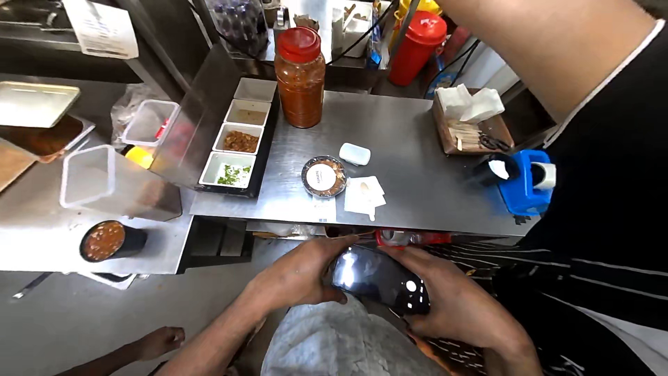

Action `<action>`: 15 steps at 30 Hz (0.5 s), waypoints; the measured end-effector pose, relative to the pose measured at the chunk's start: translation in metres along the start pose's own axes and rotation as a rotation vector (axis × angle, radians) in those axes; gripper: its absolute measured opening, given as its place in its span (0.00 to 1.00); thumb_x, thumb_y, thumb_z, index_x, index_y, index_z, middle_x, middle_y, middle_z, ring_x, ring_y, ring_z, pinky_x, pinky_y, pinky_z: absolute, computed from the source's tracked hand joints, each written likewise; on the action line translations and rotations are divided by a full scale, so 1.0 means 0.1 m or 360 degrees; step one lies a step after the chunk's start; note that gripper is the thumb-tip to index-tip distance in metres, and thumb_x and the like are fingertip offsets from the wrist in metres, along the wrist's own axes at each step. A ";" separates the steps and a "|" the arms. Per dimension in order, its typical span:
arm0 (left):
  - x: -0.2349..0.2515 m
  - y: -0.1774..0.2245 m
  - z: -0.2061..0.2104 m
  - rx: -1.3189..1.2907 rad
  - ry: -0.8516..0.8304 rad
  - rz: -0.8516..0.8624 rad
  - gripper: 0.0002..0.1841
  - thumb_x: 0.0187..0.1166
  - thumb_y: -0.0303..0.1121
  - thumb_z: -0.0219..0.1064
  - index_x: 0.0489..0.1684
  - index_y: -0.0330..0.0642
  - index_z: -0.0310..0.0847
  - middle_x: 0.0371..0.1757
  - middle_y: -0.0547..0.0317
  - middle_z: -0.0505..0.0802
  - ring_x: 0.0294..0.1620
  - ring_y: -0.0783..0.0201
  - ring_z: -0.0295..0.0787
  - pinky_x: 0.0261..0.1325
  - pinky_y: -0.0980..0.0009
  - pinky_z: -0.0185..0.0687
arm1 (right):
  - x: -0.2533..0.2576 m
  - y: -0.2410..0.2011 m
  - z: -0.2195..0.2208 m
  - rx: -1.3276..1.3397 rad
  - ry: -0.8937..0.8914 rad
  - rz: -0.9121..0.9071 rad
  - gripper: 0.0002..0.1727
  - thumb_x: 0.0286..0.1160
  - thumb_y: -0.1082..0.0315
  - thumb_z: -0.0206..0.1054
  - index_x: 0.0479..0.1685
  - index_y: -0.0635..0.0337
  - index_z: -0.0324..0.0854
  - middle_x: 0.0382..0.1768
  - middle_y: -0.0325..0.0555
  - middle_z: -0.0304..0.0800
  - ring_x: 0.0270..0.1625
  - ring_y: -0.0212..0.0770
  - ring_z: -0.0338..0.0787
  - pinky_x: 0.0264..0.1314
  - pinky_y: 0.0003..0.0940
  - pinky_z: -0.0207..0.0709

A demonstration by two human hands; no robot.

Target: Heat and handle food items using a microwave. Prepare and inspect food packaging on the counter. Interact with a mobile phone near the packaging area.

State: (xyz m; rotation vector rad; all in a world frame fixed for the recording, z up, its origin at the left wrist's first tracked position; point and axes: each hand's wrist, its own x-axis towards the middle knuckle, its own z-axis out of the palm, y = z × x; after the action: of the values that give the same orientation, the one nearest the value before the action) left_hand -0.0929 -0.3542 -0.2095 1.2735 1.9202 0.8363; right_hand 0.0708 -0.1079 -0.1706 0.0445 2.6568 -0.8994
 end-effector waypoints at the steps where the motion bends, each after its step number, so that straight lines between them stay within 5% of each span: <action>1: -0.04 0.01 -0.01 -0.0007 0.0024 0.0009 0.50 0.59 0.49 0.87 0.88 0.54 0.65 0.56 0.58 0.91 0.44 0.67 0.88 0.52 0.67 0.87 | 0.01 -0.04 -0.03 -0.0022 -0.0001 -0.0024 0.63 0.29 0.55 0.90 0.86 0.29 0.67 0.69 0.34 0.83 0.68 0.38 0.85 0.67 0.50 0.84; 7: -0.30 0.03 -0.15 -0.0122 0.0445 0.0214 0.44 0.56 0.49 0.87 0.80 0.56 0.75 0.43 0.70 0.91 0.36 0.78 0.85 0.41 0.77 0.87 | 0.00 -0.13 -0.16 0.0307 0.0193 -0.0142 0.60 0.38 0.47 0.90 0.87 0.20 0.64 0.65 0.30 0.80 0.63 0.33 0.84 0.61 0.41 0.88; 11: -0.30 0.20 -0.43 -0.0100 0.0689 0.0243 0.44 0.53 0.45 0.89 0.79 0.53 0.75 0.44 0.71 0.92 0.35 0.78 0.88 0.38 0.76 0.90 | 0.03 -0.20 -0.32 0.1403 0.0574 -0.0032 0.41 0.59 0.53 0.84 0.80 0.43 0.77 0.55 0.49 0.93 0.48 0.43 0.94 0.50 0.37 0.92; 15: -0.23 0.52 -0.69 0.0006 0.0862 0.0281 0.47 0.51 0.42 0.90 0.80 0.49 0.75 0.49 0.68 0.92 0.35 0.76 0.88 0.35 0.76 0.89 | 0.14 -0.47 -0.48 0.1553 0.0938 -0.0060 0.27 0.80 0.50 0.67 0.76 0.47 0.81 0.54 0.45 0.93 0.49 0.36 0.93 0.49 0.31 0.90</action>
State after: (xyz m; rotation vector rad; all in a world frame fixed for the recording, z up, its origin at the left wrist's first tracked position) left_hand -0.1161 -0.3696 -0.1240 1.3261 2.2359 1.3803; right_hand 0.0371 -0.1180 -0.1121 0.5565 2.3612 -2.3924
